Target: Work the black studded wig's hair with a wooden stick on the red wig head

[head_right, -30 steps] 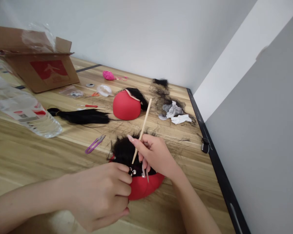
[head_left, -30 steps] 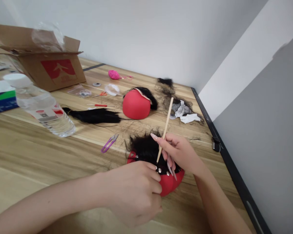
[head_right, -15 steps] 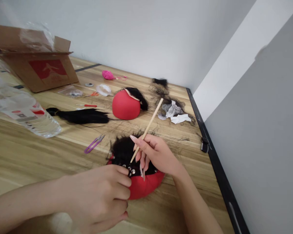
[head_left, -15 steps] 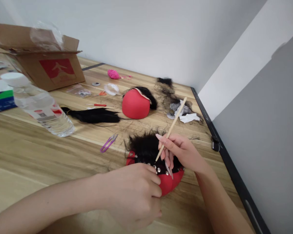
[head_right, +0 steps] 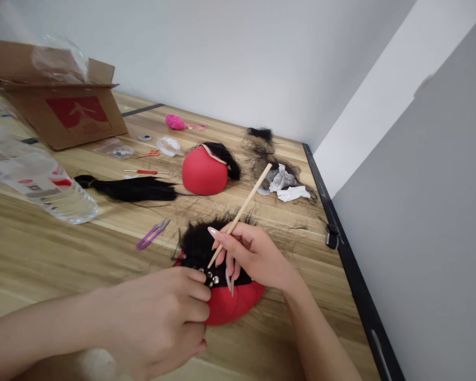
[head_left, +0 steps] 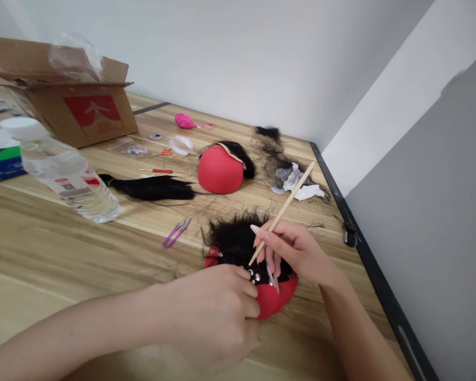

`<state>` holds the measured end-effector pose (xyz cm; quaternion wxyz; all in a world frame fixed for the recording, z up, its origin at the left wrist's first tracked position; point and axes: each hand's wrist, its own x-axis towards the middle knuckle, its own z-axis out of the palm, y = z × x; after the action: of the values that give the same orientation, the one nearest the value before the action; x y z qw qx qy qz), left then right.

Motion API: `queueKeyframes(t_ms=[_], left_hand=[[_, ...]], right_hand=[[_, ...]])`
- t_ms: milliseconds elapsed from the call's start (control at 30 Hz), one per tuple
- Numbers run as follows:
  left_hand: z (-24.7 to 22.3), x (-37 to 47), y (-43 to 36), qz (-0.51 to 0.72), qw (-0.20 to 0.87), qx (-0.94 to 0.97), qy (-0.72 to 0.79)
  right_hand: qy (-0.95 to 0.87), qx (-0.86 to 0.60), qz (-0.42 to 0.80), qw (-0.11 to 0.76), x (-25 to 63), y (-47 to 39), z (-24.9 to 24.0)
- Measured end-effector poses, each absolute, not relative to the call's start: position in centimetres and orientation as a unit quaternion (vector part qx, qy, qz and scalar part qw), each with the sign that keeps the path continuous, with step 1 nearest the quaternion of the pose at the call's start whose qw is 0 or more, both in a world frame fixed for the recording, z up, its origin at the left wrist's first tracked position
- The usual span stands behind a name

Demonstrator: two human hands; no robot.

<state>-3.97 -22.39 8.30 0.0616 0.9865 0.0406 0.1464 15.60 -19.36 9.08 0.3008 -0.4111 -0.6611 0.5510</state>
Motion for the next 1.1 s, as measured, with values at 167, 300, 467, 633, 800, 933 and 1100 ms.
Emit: queueKeyframes(t_ms=[167, 300, 467, 633, 800, 933, 1100], left_hand=[[8.4, -4.1, -22.3, 0.148, 0.058, 0.987, 0.027], [8.1, -4.2, -22.3, 0.143, 0.061, 0.987, 0.039], [7.9, -4.4, -22.4, 0.138, 0.054, 0.988, 0.036], [7.9, -4.3, -22.4, 0.147, 0.062, 0.987, 0.031], [7.5, -4.1, -22.4, 0.163, 0.063, 0.984, 0.03], [7.0, -3.8, -22.4, 0.174, 0.056, 0.983, 0.032], [6.9, -3.6, -22.5, 0.188, 0.051, 0.98, 0.042]], right_hand=[[-0.677, -0.405, 0.543, 0.287, 15.7, -19.5, 9.1], [-0.675, -0.394, 0.554, 0.285, 16.0, -19.3, 8.8], [-0.672, -0.38, 0.563, 0.294, 16.1, -19.1, 8.7], [-0.673, -0.394, 0.556, 0.288, 15.8, -19.3, 8.8], [-0.671, -0.385, 0.564, 0.289, 15.9, -19.3, 8.8], [-0.671, -0.381, 0.567, 0.289, 16.0, -19.2, 8.6], [-0.67, -0.382, 0.565, 0.293, 16.1, -19.1, 8.5]])
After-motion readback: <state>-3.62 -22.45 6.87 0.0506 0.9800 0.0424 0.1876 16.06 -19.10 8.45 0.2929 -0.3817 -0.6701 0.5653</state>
